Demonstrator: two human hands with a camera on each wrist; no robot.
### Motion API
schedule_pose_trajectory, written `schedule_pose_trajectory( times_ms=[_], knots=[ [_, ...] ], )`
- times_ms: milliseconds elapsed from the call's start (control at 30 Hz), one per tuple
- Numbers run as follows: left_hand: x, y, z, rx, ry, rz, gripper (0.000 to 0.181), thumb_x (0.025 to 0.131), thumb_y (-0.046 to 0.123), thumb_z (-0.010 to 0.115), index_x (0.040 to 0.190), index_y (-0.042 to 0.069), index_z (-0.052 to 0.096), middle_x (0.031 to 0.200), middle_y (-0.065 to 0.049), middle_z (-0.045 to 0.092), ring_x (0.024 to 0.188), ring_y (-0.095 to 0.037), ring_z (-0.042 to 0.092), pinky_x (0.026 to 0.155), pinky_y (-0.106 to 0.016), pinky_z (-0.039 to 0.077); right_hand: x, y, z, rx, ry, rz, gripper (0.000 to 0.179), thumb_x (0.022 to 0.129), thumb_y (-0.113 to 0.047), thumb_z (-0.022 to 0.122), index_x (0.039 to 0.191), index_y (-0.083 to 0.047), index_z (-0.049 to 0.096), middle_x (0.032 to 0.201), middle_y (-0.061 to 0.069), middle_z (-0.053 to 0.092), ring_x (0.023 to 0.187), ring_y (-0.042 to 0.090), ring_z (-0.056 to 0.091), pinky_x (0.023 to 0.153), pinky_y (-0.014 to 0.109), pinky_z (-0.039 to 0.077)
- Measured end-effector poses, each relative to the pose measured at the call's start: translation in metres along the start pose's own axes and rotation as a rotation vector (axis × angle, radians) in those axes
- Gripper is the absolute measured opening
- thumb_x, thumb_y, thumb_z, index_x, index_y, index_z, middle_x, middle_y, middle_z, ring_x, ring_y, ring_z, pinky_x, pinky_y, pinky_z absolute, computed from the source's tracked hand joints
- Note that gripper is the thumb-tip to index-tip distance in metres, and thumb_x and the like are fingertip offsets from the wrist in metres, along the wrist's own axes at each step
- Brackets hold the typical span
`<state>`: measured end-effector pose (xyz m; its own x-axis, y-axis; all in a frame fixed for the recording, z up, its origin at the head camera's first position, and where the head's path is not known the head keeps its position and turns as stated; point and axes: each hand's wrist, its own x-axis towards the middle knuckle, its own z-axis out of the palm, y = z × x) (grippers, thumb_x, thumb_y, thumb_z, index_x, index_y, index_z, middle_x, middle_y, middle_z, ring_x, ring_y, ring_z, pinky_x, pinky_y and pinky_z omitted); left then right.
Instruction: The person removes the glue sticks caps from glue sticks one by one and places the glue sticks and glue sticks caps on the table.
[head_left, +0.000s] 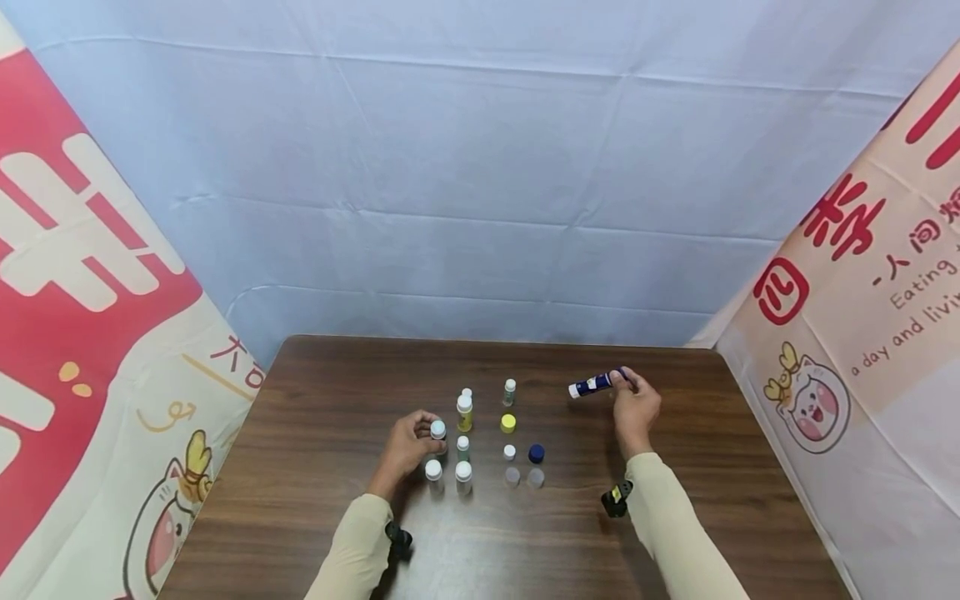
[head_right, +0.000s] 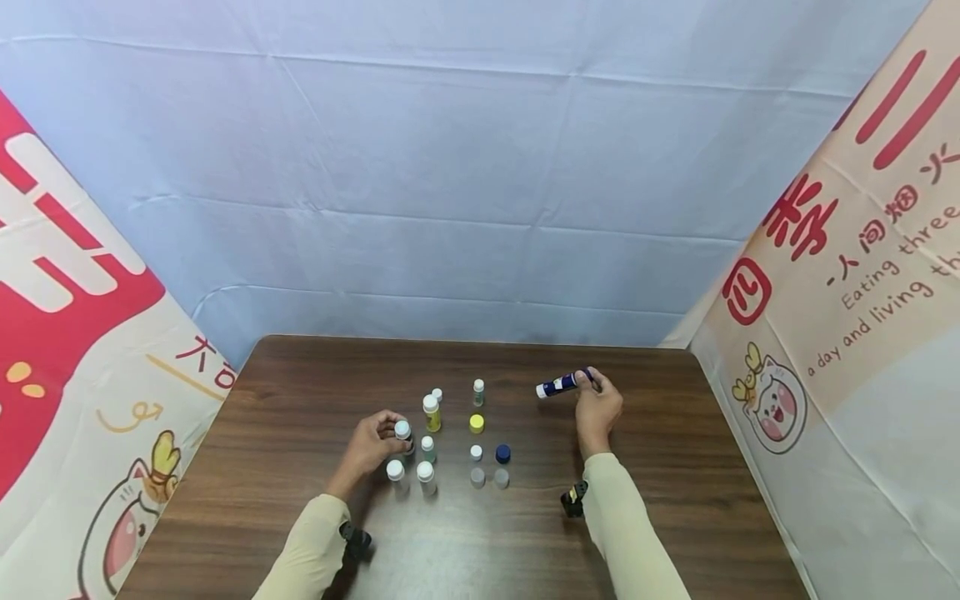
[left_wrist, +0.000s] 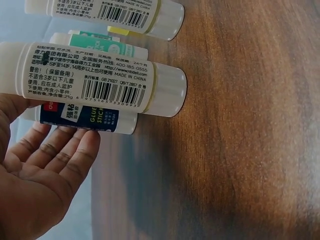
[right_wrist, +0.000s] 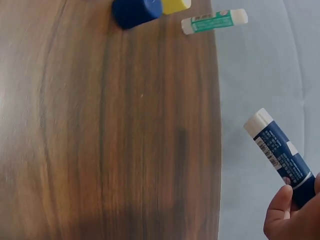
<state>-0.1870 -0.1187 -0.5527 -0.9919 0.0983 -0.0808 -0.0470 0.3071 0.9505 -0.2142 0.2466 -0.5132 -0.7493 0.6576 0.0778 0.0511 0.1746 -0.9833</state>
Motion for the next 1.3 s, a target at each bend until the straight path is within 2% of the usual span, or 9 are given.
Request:
schedule_pose_trajectory(
  times_ms=[67, 167, 367, 467, 667, 833, 967, 1067, 1300],
  knots=[
    [0.000, 0.001, 0.000, -0.003, -0.002, 0.005, 0.035, 0.071, -0.007, 0.078, 0.102, -0.001, 0.063, 0.096, -0.012, 0.068, 0.092, -0.027, 0.065, 0.079, -0.035, 0.054, 0.000, -0.002, 0.001, 0.092, -0.017, 0.035, 0.031, 0.092, -0.011, 0.065, 0.117, 0.008, 0.064, 0.108, 0.020, 0.064, 0.065, 0.001, 0.058, 0.058, 0.013, 0.049],
    [0.000, 0.001, -0.001, 0.001, -0.006, 0.015, 0.036, 0.071, -0.006, 0.078, 0.103, 0.000, 0.063, 0.097, -0.011, 0.068, 0.093, -0.027, 0.065, 0.081, -0.037, 0.054, 0.000, -0.005, 0.003, 0.198, -0.030, 0.096, 0.032, 0.092, -0.008, 0.065, 0.119, 0.010, 0.062, 0.106, 0.016, 0.062, 0.068, 0.004, 0.058, 0.057, 0.013, 0.049],
    [-0.002, -0.003, -0.004, -0.057, -0.022, 0.060, 0.041, 0.071, -0.008, 0.078, 0.108, -0.004, 0.061, 0.100, -0.016, 0.068, 0.095, -0.032, 0.065, 0.083, -0.042, 0.053, -0.005, -0.007, 0.003, 0.309, -0.057, 0.243, 0.036, 0.091, -0.012, 0.068, 0.120, 0.007, 0.061, 0.096, 0.000, 0.064, 0.070, 0.005, 0.060, 0.060, 0.016, 0.051],
    [-0.004, -0.003, -0.006, -0.105, -0.044, 0.084, 0.045, 0.070, -0.010, 0.078, 0.111, -0.007, 0.059, 0.102, -0.019, 0.067, 0.095, -0.034, 0.065, 0.083, -0.042, 0.053, -0.008, -0.009, 0.002, 0.376, -0.061, 0.319, 0.030, 0.088, -0.015, 0.071, 0.113, 0.001, 0.066, 0.086, -0.007, 0.068, 0.066, 0.005, 0.060, 0.059, 0.017, 0.051],
    [-0.005, 0.001, -0.011, -0.121, -0.071, 0.093, 0.048, 0.071, -0.006, 0.079, 0.115, -0.007, 0.058, 0.109, -0.021, 0.066, 0.102, -0.035, 0.063, 0.088, -0.045, 0.051, -0.010, -0.020, 0.001, 0.526, -0.090, 0.439, 0.003, 0.086, -0.015, 0.074, 0.086, -0.013, 0.073, 0.081, -0.005, 0.068, 0.070, 0.008, 0.061, 0.063, 0.019, 0.053],
    [-0.009, 0.017, -0.016, -0.132, -0.064, 0.104, 0.047, 0.075, -0.004, 0.077, 0.117, -0.009, 0.056, 0.116, -0.028, 0.062, 0.109, -0.041, 0.059, 0.093, -0.052, 0.046, -0.013, -0.029, 0.002, 0.617, -0.111, 0.543, 0.008, 0.085, -0.017, 0.074, 0.081, -0.011, 0.072, 0.077, 0.000, 0.064, 0.067, 0.011, 0.057, 0.065, 0.020, 0.053],
    [-0.017, 0.038, -0.022, -0.126, -0.058, 0.141, 0.044, 0.078, -0.006, 0.073, 0.116, -0.014, 0.053, 0.114, -0.034, 0.059, 0.110, -0.048, 0.056, 0.093, -0.061, 0.041, -0.015, -0.033, 0.006, 0.657, -0.127, 0.574, 0.008, 0.085, -0.017, 0.074, 0.083, -0.009, 0.072, 0.076, 0.002, 0.063, 0.065, 0.012, 0.057, 0.065, 0.021, 0.054],
    [-0.018, 0.047, -0.023, -0.107, -0.036, 0.168, 0.041, 0.079, -0.005, 0.072, 0.115, -0.014, 0.054, 0.113, -0.034, 0.060, 0.110, -0.049, 0.055, 0.092, -0.063, 0.040, -0.015, -0.036, 0.008, 0.679, -0.138, 0.574, 0.008, 0.086, -0.015, 0.074, 0.083, -0.009, 0.072, 0.074, 0.002, 0.063, 0.063, 0.012, 0.057, 0.064, 0.021, 0.054],
    [-0.004, 0.032, -0.015, -0.077, 0.023, 0.192, 0.038, 0.081, 0.005, 0.075, 0.113, -0.006, 0.059, 0.112, -0.023, 0.065, 0.109, -0.043, 0.057, 0.091, -0.058, 0.043, -0.018, -0.043, 0.013, 0.702, -0.201, 0.575, 0.013, 0.089, -0.012, 0.069, 0.076, -0.009, 0.072, 0.070, 0.002, 0.064, 0.059, 0.012, 0.056, 0.059, 0.021, 0.053]
  ],
)
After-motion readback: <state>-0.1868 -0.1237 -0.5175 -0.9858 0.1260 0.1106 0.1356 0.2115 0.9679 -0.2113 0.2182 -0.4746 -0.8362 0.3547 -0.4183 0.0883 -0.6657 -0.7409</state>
